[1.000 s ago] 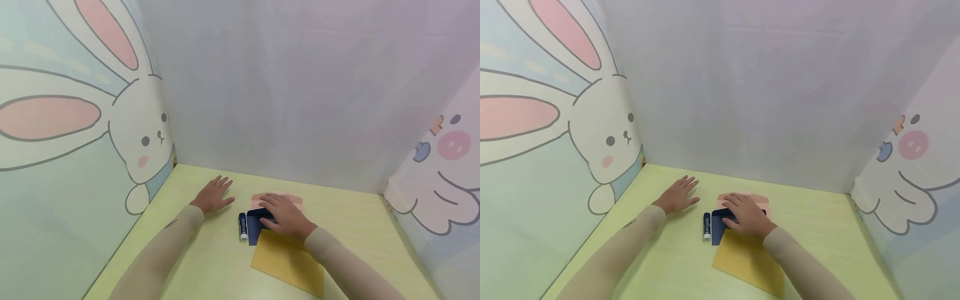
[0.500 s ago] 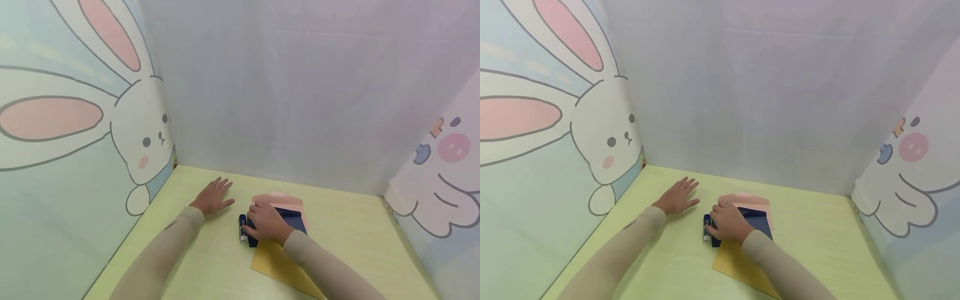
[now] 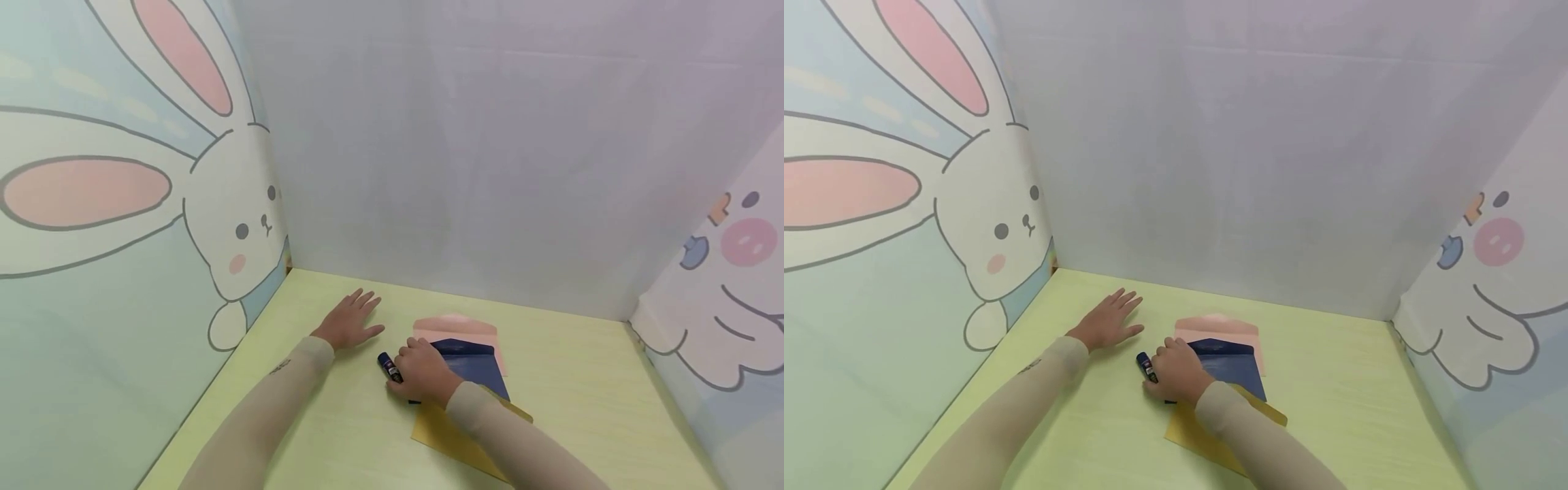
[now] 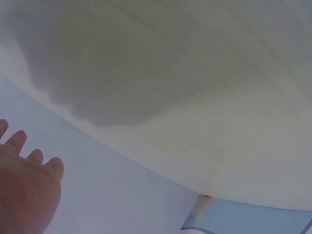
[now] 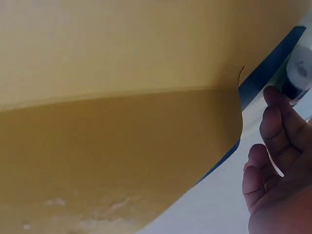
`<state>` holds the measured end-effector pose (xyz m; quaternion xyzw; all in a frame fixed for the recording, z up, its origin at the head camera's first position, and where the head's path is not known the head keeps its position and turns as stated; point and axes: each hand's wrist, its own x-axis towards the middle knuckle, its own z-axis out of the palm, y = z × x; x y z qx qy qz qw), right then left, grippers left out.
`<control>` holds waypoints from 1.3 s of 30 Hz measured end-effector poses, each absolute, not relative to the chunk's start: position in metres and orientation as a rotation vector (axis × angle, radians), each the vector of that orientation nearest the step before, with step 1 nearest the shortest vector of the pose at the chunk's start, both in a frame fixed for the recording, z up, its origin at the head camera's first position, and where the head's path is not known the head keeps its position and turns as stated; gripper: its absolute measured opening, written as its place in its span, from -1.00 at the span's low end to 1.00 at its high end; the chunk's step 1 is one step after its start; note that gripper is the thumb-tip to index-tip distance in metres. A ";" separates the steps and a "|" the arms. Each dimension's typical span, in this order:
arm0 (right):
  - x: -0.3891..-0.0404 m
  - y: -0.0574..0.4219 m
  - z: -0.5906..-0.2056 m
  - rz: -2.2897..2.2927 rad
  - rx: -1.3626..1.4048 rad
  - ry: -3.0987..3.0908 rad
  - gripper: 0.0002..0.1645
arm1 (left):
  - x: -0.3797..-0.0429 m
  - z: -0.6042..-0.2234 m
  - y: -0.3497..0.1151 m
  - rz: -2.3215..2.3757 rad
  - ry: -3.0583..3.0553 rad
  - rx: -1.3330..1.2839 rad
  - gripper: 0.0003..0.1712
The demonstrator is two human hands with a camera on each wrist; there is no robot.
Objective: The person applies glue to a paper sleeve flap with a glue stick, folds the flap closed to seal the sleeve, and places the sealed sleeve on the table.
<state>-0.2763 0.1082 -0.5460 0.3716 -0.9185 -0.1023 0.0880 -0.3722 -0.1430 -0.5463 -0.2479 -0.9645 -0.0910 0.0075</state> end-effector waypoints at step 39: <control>-0.276 0.209 -0.515 0.080 1.050 -2.387 -0.69 | -0.304 -0.497 -0.080 -0.341 -2.754 -1.224 -0.35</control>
